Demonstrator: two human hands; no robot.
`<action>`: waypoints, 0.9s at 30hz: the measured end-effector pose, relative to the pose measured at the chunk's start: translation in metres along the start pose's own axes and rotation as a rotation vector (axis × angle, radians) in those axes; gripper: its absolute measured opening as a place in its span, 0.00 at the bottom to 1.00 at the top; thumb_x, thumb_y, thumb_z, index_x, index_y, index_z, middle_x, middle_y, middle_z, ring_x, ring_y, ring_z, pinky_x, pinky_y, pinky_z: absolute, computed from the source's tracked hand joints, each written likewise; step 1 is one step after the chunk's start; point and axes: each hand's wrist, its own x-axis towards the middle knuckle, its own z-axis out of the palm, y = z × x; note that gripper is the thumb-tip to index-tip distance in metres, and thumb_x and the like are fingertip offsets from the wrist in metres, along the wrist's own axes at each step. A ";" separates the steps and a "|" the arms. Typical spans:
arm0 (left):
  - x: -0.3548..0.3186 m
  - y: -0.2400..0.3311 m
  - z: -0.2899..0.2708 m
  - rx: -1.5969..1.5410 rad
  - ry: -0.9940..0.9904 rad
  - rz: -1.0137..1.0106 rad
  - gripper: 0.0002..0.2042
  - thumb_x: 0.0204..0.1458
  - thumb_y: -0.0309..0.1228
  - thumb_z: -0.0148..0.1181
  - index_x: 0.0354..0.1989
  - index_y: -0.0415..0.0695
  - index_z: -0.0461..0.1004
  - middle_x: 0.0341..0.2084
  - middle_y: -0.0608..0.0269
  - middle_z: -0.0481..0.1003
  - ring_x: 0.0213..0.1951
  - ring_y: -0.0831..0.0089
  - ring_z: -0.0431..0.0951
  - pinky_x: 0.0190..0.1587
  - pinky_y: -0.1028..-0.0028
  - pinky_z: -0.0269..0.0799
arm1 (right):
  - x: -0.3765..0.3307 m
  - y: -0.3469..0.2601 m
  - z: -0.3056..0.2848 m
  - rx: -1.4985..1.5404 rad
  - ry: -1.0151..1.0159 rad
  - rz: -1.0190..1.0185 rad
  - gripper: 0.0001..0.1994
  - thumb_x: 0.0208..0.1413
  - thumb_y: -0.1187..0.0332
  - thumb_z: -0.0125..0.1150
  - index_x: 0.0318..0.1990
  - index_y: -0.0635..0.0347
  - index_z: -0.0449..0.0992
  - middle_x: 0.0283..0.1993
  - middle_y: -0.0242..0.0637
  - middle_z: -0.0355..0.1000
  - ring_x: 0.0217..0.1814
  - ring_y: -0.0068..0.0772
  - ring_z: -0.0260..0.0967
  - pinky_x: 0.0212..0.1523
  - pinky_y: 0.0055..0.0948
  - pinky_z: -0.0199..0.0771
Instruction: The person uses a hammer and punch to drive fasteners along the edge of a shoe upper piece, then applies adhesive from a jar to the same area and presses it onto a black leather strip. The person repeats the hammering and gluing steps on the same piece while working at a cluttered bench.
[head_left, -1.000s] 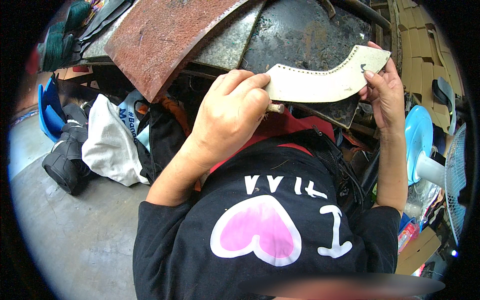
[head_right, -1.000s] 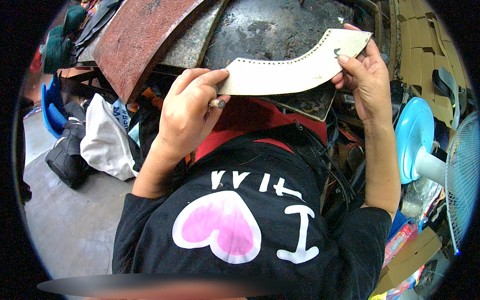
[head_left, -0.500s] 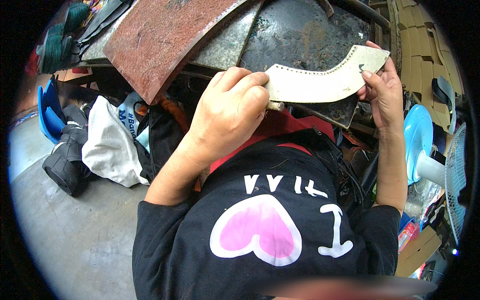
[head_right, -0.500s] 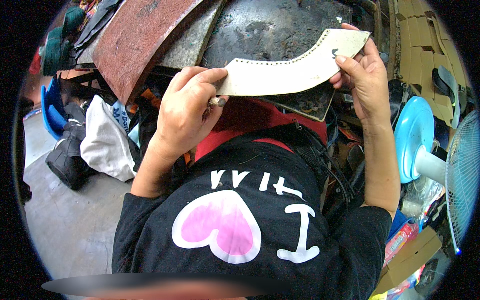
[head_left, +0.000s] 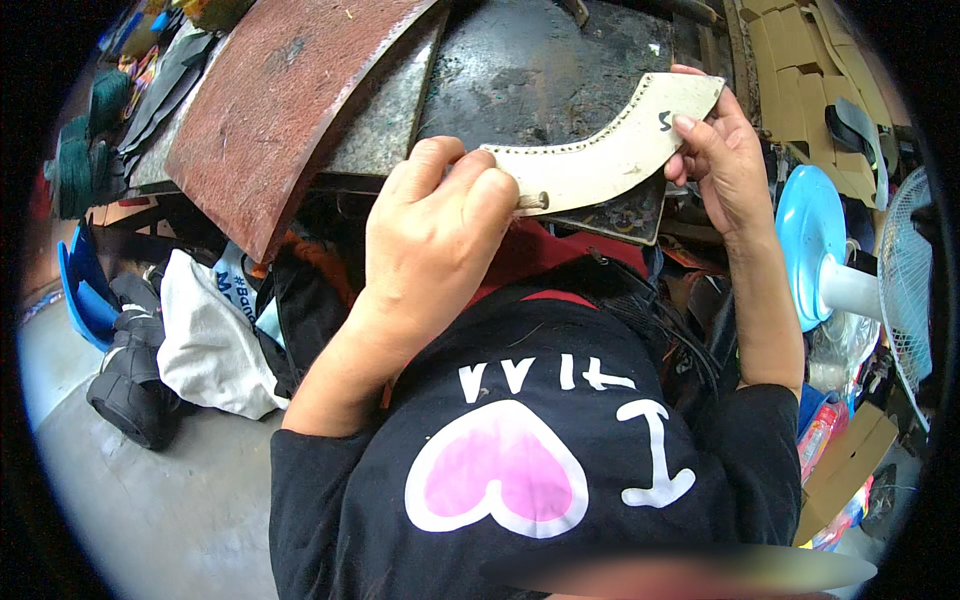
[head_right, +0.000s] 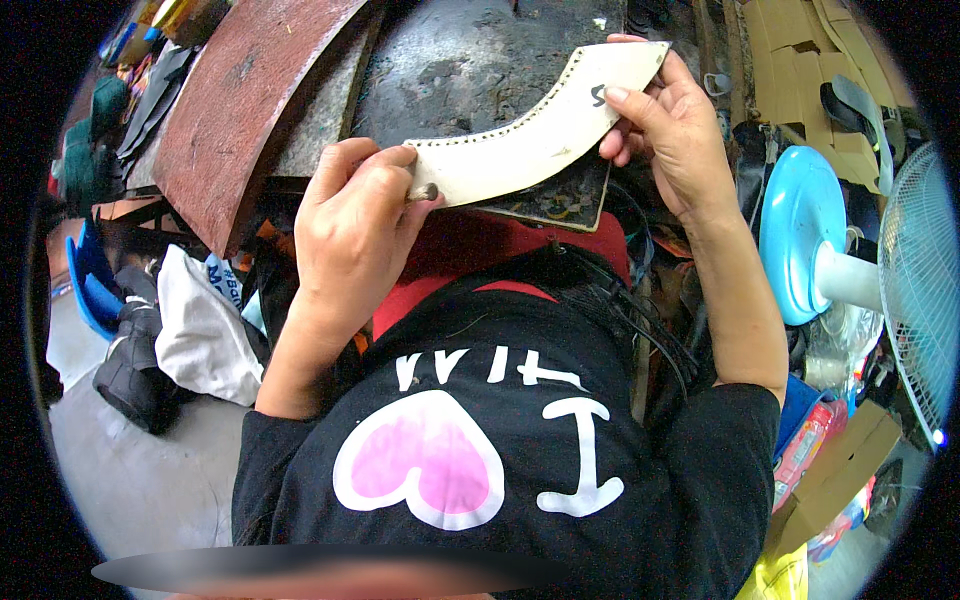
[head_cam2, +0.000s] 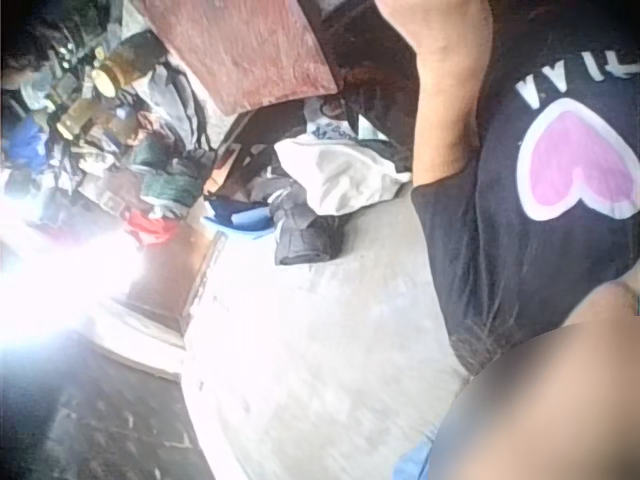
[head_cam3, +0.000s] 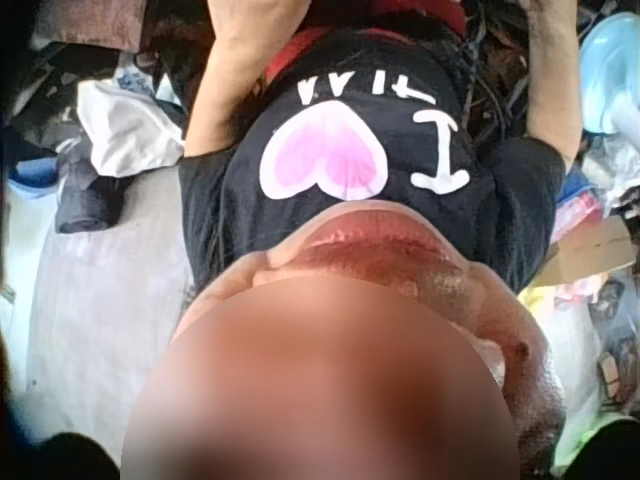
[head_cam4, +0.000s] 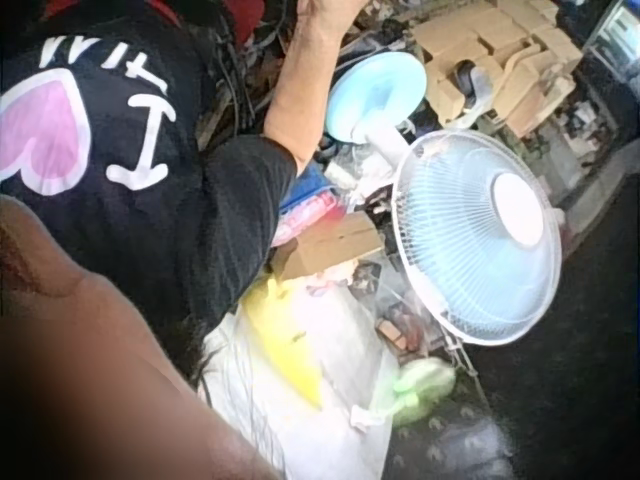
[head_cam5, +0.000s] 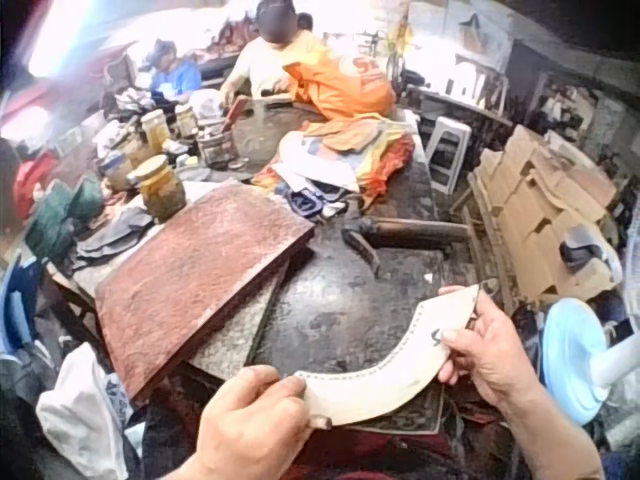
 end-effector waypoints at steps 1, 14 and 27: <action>0.000 0.000 0.002 0.000 -0.006 -0.005 0.10 0.41 0.28 0.63 0.29 0.44 0.67 0.34 0.60 0.75 0.38 0.60 0.75 0.37 0.66 0.72 | 0.000 0.000 -0.001 -0.041 0.034 0.025 0.24 0.58 0.72 0.62 0.62 0.59 0.65 0.37 0.34 0.75 0.22 0.18 0.71 0.20 0.15 0.69; 0.001 0.002 0.003 -0.014 -0.073 -0.016 0.12 0.40 0.25 0.65 0.31 0.41 0.67 0.38 0.54 0.75 0.39 0.56 0.76 0.41 0.64 0.73 | 0.004 0.000 0.001 -0.325 0.102 -0.160 0.38 0.53 0.74 0.66 0.70 0.57 0.53 0.35 0.35 0.77 0.22 0.12 0.64 0.19 0.12 0.60; -0.006 -0.004 -0.002 -0.121 -0.057 -0.022 0.20 0.30 0.25 0.73 0.30 0.40 0.67 0.43 0.50 0.77 0.42 0.53 0.77 0.44 0.62 0.75 | 0.008 -0.004 -0.005 -0.341 0.068 -0.005 0.28 0.55 0.75 0.64 0.63 0.61 0.63 0.36 0.33 0.77 0.26 0.13 0.66 0.22 0.13 0.64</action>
